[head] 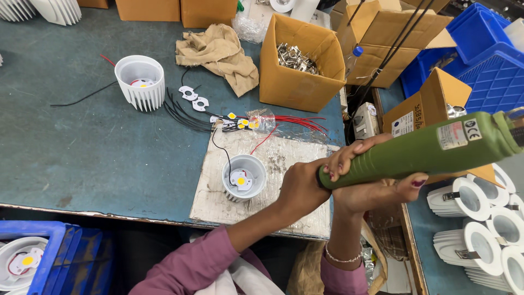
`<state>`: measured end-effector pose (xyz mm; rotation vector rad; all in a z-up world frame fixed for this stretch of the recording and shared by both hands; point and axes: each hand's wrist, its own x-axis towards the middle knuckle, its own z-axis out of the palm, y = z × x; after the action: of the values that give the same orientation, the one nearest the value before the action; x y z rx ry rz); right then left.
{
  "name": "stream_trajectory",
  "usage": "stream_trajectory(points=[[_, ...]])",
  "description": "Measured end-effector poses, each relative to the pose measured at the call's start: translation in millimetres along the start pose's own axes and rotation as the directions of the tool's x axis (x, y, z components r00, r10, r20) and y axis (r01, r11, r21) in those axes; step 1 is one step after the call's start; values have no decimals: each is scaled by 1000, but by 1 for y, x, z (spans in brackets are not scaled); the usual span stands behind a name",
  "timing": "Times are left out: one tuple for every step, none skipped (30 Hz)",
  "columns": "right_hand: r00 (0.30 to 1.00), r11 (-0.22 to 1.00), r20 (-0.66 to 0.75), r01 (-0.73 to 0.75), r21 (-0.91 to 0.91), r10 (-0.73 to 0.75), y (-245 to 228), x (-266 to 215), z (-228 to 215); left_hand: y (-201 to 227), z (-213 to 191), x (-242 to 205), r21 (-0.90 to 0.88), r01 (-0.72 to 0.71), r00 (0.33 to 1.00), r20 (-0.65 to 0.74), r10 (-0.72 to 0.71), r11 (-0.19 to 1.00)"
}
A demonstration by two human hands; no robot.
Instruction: The person assembles LED light fixtures by inserting LED modules into white plastic housings and securing them with a green electric screwdriver. They handle wires, place components, and tighten screws, then move completed units into a blue crate.
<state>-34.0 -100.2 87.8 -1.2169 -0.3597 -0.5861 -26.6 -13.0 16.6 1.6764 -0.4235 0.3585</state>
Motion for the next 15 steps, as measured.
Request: stream_trajectory(points=[[999, 999, 24, 22, -26, -21, -1, 2, 0, -1, -2, 6, 34, 32, 998, 50, -33, 999], [997, 992, 74, -46, 117, 37, -3, 3, -3, -7, -8, 15, -92, 133, 946, 309, -99, 987], [987, 960, 131, -119, 254, 88, -6, 7, -8, -14, -16, 25, -187, 259, 826, 551, -117, 948], [980, 939, 171, -153, 309, 103, -8, 8, -13, -19, -20, 28, -241, 400, 650, 755, -88, 884], [970, 913, 210, -190, 361, 119, -9, 9, -17, -20, -19, 28, -303, 405, 663, 747, -50, 863], [968, 923, 228, -178, 341, 102, -9, 11, -20, -21, -18, 28, -361, 406, 677, 736, -11, 840], [976, 936, 200, -147, 321, 84, -7, 10, -21, -20, -16, 26, -417, 405, 691, 722, 26, 814], [983, 948, 170, -112, 298, 62, -6, 10, -21, -16, -12, 22, -360, 245, 830, 557, -3, 900], [995, 961, 94, -59, 270, 34, -2, 8, -19, -10, -6, 14, -258, 96, 931, 364, 4, 961], [999, 978, 44, -8, 208, -1, 0, 5, -17, -5, 0, 6, -122, -28, 987, 157, 47, 992], [999, 989, -6, 38, 142, -38, 2, 3, -15, -2, 3, 0, -102, -11, 995, 94, 20, 995], [997, 996, -25, 79, 48, -78, 4, 1, -11, 0, 5, -4, -81, 10, 1000, 26, -8, 997], [998, 996, -19, 68, 56, -67, 2, 1, -9, 1, 6, -6, -62, 32, 999, -42, -35, 998], [998, 996, -13, 60, 65, -59, 1, 1, -7, 0, 5, -3, -113, 12, 999, 41, -7, 994], [1000, 985, 19, -3, 172, -1, -4, 3, -8, -3, 2, 2, -165, -5, 992, 121, 25, 986]])
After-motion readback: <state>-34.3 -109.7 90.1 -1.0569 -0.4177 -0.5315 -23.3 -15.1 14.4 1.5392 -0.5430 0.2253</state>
